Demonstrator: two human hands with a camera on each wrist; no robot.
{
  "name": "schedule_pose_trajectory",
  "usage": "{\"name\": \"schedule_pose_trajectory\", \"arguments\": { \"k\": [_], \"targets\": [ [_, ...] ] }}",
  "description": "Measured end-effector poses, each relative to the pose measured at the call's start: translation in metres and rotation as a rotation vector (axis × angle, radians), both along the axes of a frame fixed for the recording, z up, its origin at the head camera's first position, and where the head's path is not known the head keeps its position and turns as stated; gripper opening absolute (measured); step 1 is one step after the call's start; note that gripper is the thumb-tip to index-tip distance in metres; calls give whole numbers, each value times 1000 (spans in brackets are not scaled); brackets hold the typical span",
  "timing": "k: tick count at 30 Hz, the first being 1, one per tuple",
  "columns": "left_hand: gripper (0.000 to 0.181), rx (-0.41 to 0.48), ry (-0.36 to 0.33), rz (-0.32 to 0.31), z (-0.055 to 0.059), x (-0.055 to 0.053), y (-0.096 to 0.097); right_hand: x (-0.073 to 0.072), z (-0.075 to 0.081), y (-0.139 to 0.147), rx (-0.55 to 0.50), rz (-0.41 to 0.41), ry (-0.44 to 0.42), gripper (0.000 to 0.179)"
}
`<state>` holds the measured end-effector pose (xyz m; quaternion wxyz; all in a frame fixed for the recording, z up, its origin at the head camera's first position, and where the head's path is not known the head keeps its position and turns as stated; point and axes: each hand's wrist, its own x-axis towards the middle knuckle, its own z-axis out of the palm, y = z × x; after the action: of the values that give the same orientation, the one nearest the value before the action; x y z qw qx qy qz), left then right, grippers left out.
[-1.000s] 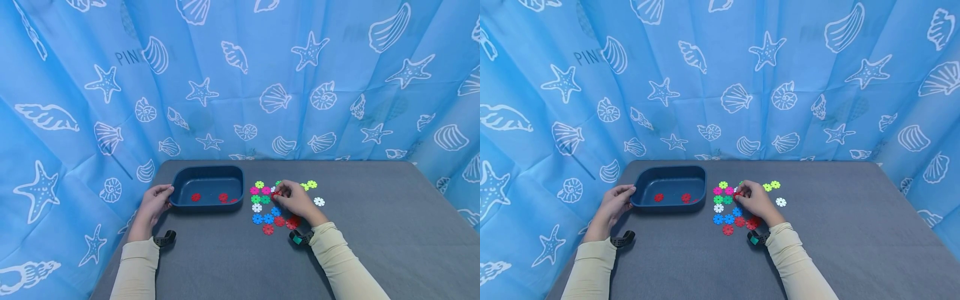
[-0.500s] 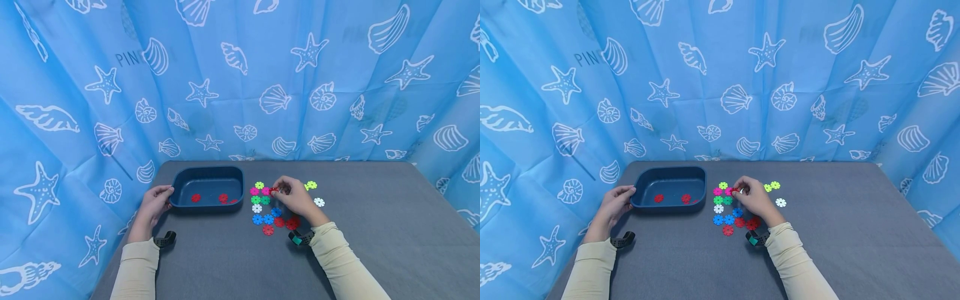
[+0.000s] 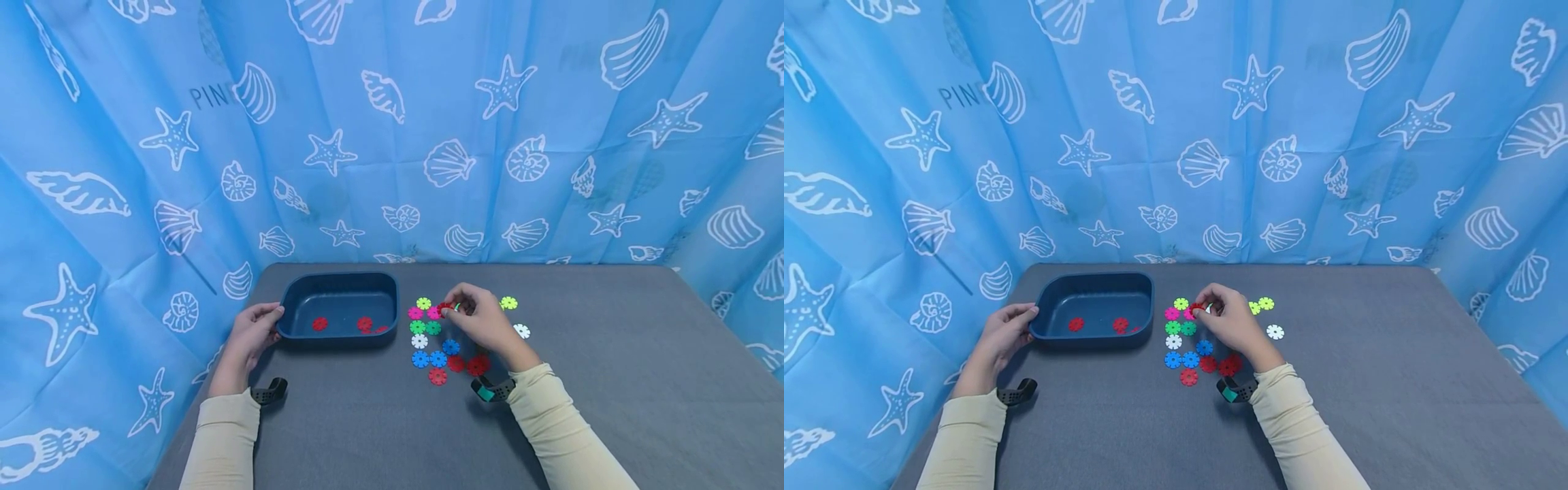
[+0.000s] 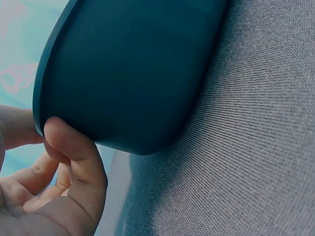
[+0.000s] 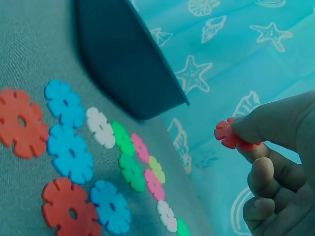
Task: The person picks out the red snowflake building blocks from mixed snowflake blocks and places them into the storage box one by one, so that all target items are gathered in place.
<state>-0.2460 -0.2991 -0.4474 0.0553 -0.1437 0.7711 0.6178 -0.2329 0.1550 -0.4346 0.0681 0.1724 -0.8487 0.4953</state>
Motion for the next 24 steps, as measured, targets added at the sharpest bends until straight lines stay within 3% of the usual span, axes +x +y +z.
{"name": "schedule_pose_trajectory", "arguments": {
  "k": [24],
  "targets": [
    [53,6,15,1,-2,0,0,11,21,-9,-2,8,47,9]
  ]
}}
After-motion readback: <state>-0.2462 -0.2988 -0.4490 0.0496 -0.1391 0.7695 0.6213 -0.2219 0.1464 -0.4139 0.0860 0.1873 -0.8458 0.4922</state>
